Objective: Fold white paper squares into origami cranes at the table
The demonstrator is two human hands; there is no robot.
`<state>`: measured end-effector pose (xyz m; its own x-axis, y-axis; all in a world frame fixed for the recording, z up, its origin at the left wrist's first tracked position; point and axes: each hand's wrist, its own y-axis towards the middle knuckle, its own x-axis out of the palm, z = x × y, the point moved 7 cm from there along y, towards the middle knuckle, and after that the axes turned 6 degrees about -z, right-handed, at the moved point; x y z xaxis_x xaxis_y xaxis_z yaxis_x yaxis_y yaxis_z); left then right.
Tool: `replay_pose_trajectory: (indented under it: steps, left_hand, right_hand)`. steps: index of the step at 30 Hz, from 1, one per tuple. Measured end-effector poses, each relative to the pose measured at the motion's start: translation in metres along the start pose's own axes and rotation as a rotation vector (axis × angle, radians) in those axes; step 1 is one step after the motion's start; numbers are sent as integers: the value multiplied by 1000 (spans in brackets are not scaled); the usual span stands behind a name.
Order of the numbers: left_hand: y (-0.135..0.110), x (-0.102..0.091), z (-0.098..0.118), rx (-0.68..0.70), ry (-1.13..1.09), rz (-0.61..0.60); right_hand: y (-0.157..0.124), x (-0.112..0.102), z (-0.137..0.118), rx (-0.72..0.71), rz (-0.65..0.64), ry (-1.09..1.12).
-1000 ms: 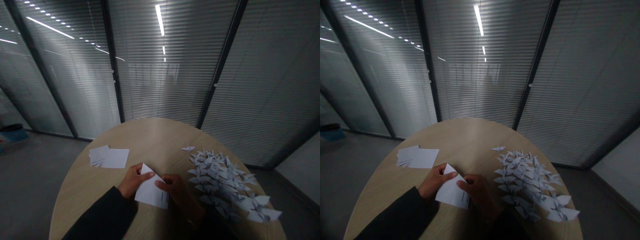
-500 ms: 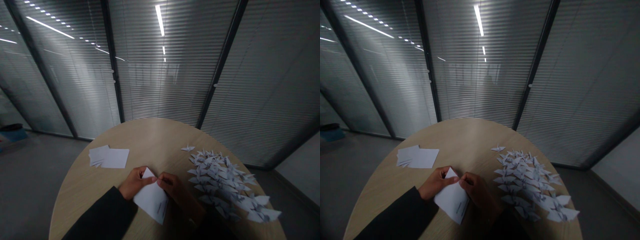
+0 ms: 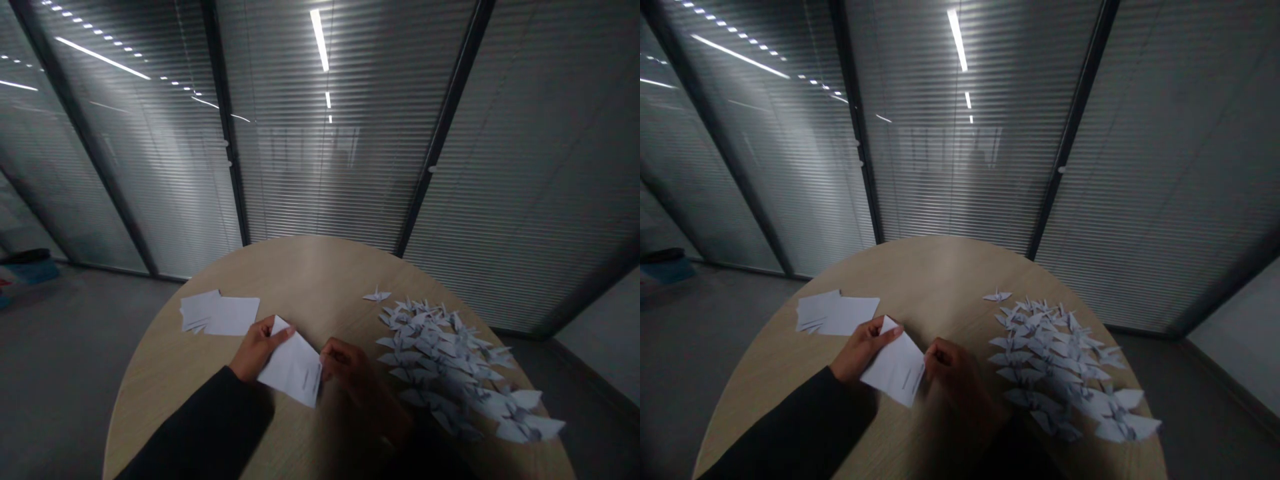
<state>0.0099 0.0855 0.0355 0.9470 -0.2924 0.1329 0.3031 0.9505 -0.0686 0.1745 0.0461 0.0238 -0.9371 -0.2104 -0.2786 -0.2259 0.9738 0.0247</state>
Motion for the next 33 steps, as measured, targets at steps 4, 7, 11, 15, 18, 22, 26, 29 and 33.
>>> replay_pose_trajectory:
  steps: [4, 7, 11, 15, 18, 22, 26, 29, 33]
  left_hand:
    - [3, -31, 8, 99, -44, 240]
    - [3, -26, 4, 124, -23, 225]
    - [0, -9, -3, 146, -35, 169]
    - [1, 0, -8, 114, -98, 90]
    - [3, 1, -7, 110, -53, 61]
    - [3, 7, -9, 61, 22, -21]
    - [-1, 21, -19, -75, 38, -198]
    - [-3, 31, -24, -123, 109, -342]
    - [-6, 37, -31, -144, 209, -446]
  right_hand:
    - [-3, -13, 1, 29, 87, -25]
    - [-5, -17, -1, 29, 171, 14]
    - [-1, -10, 8, 28, 212, 184]
    - [4, -5, 15, 57, 126, 130]
    - [1, -15, 12, 67, 172, 93]
    - [-5, -26, 3, 48, 267, 71]
    - [-8, -31, -3, 21, 308, 5]
    - [-7, -28, -4, 33, 265, -55]
    - [-6, -20, -7, 30, 191, -112]
